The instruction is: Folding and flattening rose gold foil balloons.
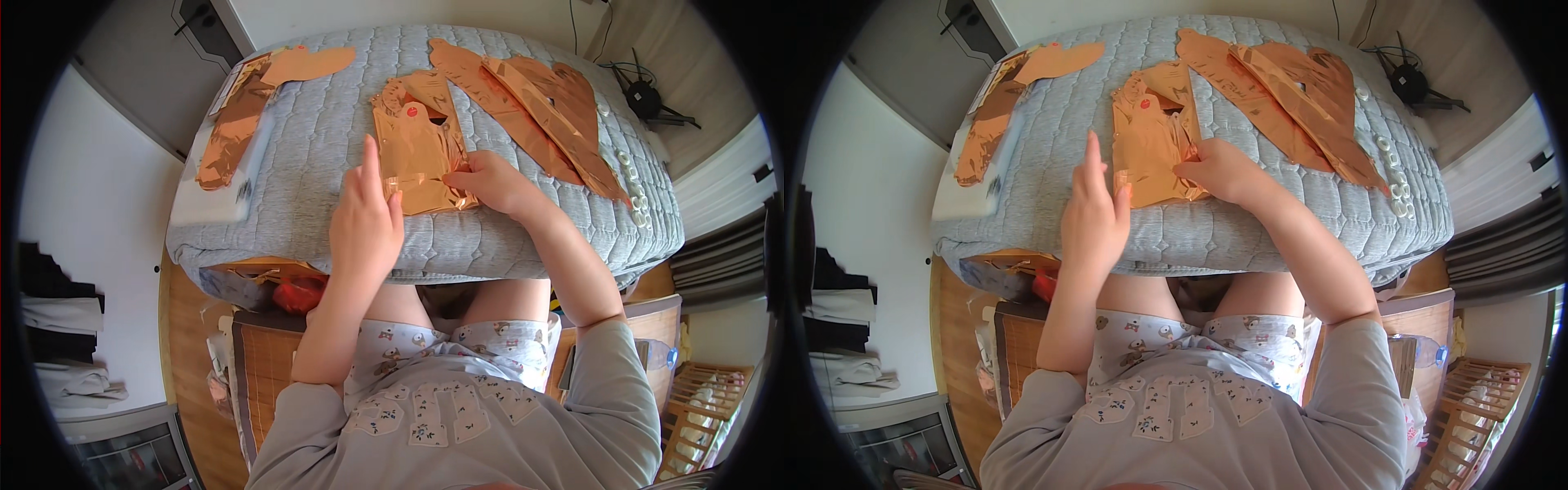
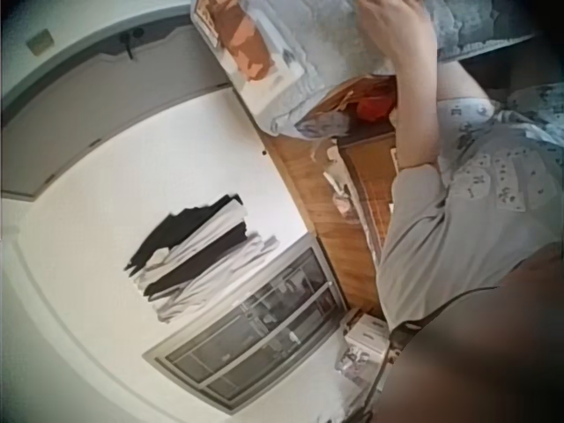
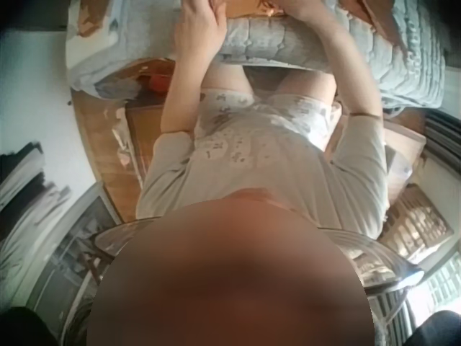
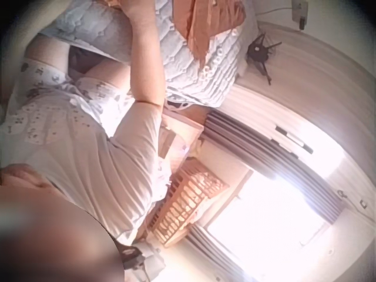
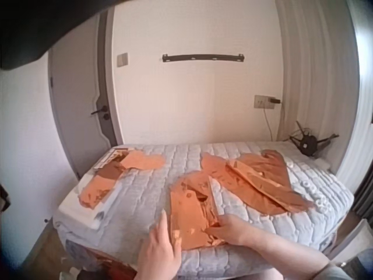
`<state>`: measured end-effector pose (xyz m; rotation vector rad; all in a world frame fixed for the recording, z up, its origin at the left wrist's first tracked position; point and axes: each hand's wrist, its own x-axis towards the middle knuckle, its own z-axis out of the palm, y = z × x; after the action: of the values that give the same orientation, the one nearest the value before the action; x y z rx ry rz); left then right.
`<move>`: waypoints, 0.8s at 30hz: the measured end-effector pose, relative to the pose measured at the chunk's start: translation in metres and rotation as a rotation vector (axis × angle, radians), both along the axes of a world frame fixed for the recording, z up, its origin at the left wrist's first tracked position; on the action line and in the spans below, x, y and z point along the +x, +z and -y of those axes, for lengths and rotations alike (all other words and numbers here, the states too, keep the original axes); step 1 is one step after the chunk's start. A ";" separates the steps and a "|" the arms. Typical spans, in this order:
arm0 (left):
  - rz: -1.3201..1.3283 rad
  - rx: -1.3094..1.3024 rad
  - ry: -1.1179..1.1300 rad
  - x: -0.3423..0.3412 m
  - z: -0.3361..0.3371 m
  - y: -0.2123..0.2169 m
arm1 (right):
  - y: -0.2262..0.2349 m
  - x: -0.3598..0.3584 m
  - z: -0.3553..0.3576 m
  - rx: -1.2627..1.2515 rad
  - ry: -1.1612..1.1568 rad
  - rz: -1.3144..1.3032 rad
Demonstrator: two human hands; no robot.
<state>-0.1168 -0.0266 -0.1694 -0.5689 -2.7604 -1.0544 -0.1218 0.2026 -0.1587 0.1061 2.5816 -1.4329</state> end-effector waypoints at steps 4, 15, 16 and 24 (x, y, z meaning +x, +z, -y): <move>-0.625 -0.204 -0.099 0.012 -0.002 -0.019 | 0.003 0.000 0.001 0.034 -0.006 -0.032; -0.470 -0.327 -0.426 0.012 0.006 -0.031 | 0.000 0.019 -0.003 0.112 0.027 -0.187; -0.466 -0.321 -0.435 0.013 0.007 -0.030 | -0.007 0.029 -0.003 -0.048 -0.046 -0.273; -0.478 -0.300 -0.440 0.015 0.005 -0.029 | -0.010 0.067 0.016 -0.101 -0.262 -0.374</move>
<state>-0.1022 -0.0319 -0.1984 -1.3197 -2.4182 -0.4625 -0.0546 0.1864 -0.1686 0.1843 2.8680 -1.8270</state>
